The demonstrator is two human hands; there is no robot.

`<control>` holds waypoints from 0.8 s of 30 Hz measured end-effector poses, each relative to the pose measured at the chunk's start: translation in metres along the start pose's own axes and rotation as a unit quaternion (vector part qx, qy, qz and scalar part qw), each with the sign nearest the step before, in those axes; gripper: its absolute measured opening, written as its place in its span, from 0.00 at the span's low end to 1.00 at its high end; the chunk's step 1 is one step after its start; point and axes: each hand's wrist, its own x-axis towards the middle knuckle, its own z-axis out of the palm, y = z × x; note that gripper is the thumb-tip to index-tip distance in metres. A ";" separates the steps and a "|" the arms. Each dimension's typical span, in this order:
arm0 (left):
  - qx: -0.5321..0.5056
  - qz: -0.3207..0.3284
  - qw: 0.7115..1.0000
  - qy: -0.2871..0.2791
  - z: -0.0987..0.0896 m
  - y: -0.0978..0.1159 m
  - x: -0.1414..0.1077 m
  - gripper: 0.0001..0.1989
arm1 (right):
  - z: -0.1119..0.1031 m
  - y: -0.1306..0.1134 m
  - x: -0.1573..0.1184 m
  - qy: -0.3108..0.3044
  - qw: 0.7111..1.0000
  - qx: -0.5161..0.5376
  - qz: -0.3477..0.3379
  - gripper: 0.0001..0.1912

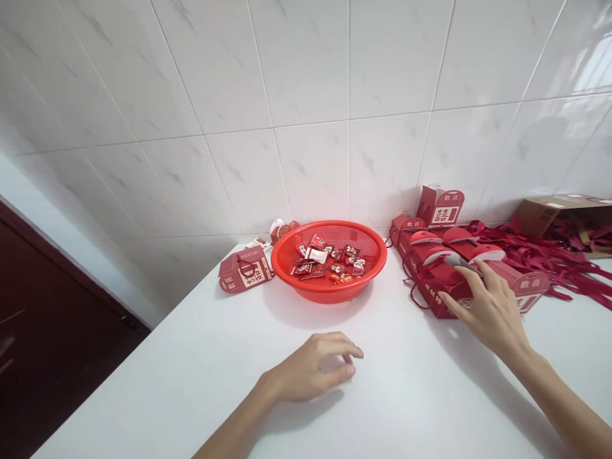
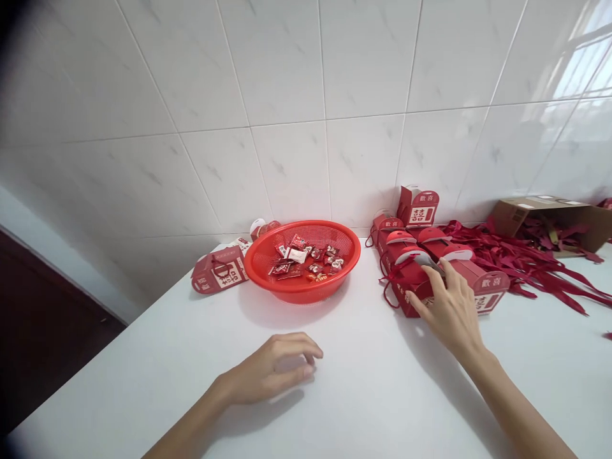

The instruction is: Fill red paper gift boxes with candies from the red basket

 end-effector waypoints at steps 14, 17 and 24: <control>-0.342 -0.134 0.547 0.752 -0.155 -0.053 -0.036 0.13 | -0.020 -0.061 -0.013 0.086 0.980 0.151 -0.100 0.27; -0.370 -0.154 0.550 0.732 -0.158 -0.061 -0.042 0.12 | -0.017 -0.071 -0.020 0.055 0.974 0.185 -0.119 0.26; -0.380 -0.173 0.581 0.699 -0.149 -0.077 -0.034 0.09 | -0.014 -0.088 -0.036 0.004 0.964 0.212 -0.160 0.25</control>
